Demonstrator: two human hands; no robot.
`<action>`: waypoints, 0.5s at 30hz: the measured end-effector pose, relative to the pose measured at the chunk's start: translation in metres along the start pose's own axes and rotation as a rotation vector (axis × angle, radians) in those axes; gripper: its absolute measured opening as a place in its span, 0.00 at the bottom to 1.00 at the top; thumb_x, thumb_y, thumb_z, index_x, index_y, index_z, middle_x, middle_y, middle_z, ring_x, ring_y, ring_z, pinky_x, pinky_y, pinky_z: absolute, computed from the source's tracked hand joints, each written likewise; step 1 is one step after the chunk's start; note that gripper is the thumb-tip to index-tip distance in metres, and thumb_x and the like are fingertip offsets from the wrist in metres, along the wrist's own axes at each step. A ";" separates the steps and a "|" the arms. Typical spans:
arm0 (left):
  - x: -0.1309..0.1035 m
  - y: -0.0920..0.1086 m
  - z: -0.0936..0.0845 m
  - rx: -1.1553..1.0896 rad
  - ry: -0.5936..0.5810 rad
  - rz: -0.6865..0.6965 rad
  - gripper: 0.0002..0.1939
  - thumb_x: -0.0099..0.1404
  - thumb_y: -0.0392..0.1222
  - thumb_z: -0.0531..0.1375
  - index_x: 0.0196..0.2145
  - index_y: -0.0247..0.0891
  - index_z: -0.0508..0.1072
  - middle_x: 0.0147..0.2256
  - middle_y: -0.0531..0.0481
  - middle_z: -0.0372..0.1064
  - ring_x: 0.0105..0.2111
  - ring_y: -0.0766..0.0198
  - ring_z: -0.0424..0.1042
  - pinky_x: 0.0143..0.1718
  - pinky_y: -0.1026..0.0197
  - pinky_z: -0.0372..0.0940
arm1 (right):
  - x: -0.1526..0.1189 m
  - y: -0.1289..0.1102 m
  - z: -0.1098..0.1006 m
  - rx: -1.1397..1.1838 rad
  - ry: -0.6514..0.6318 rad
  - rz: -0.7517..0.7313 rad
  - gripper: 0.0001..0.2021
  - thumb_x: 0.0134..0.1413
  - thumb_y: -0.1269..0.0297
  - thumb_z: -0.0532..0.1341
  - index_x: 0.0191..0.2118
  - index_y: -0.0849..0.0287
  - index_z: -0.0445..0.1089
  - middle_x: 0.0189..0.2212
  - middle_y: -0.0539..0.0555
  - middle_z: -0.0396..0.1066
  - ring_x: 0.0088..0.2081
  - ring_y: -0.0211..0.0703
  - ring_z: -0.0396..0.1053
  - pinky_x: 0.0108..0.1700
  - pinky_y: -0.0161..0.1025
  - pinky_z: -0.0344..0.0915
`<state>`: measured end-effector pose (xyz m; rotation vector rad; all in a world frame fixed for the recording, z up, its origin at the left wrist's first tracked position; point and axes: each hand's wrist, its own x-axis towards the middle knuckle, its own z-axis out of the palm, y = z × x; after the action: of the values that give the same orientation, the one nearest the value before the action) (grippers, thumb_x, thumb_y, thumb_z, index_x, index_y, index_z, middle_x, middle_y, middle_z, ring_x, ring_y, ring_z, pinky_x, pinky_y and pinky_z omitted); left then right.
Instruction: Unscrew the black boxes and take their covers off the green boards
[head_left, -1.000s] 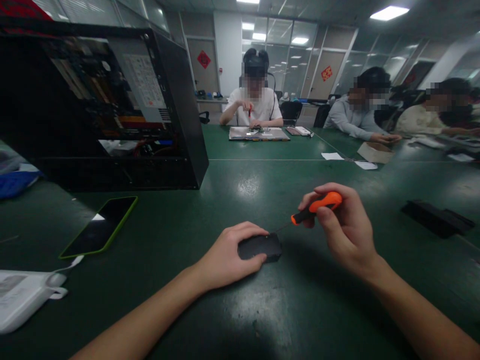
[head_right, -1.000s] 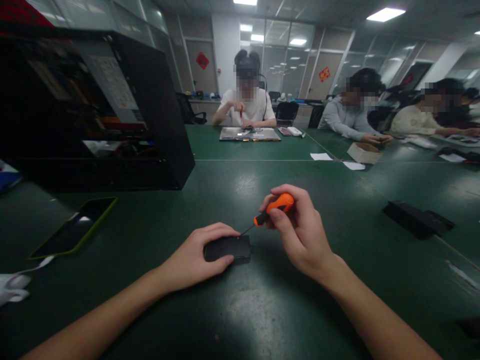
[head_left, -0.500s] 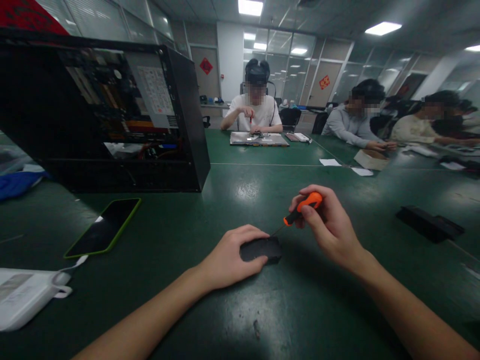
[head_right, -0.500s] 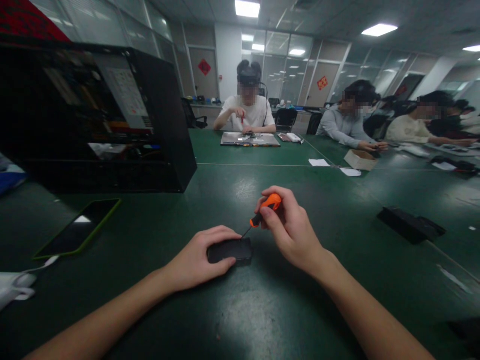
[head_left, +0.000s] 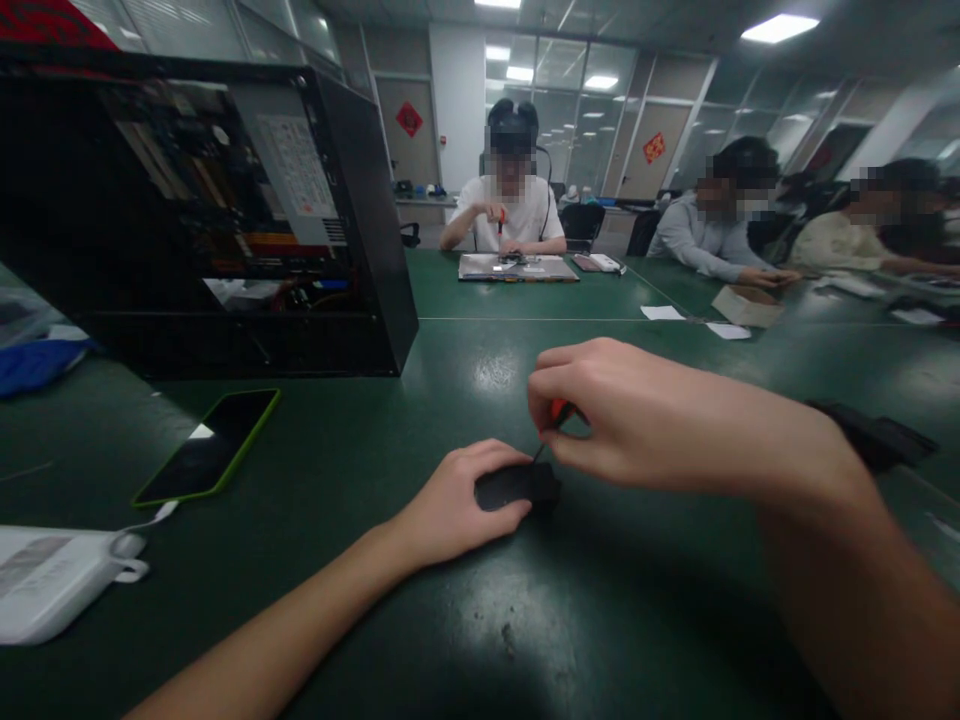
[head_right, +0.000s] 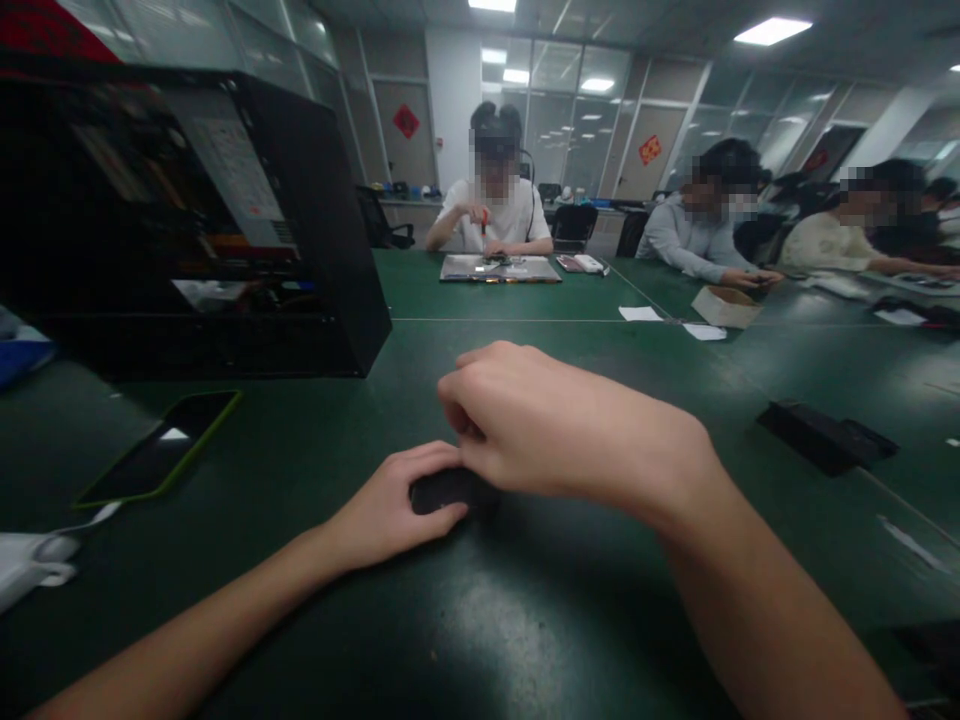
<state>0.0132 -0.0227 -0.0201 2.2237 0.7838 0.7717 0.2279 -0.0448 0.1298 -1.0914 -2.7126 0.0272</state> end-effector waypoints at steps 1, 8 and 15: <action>0.000 0.000 0.000 0.003 0.001 0.003 0.19 0.62 0.39 0.67 0.52 0.42 0.78 0.51 0.47 0.77 0.51 0.52 0.76 0.56 0.51 0.68 | 0.003 0.000 0.001 0.009 0.005 0.008 0.05 0.58 0.67 0.65 0.30 0.57 0.74 0.29 0.51 0.73 0.30 0.39 0.68 0.31 0.37 0.58; 0.000 -0.002 -0.009 0.180 -0.050 0.018 0.23 0.56 0.41 0.70 0.50 0.41 0.76 0.49 0.46 0.76 0.50 0.49 0.74 0.55 0.47 0.67 | 0.005 0.002 0.006 0.112 0.041 -0.050 0.19 0.56 0.75 0.62 0.53 0.58 0.73 0.46 0.54 0.76 0.44 0.43 0.73 0.43 0.37 0.64; -0.001 -0.007 -0.013 0.171 -0.069 0.063 0.22 0.58 0.43 0.70 0.51 0.41 0.75 0.49 0.46 0.76 0.50 0.50 0.73 0.55 0.50 0.66 | -0.002 0.005 0.001 0.092 0.031 0.048 0.04 0.61 0.68 0.63 0.41 0.59 0.74 0.32 0.51 0.74 0.33 0.39 0.69 0.34 0.36 0.58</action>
<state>0.0014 -0.0140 -0.0177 2.4242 0.7743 0.6760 0.2329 -0.0424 0.1276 -1.1202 -2.6298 0.1404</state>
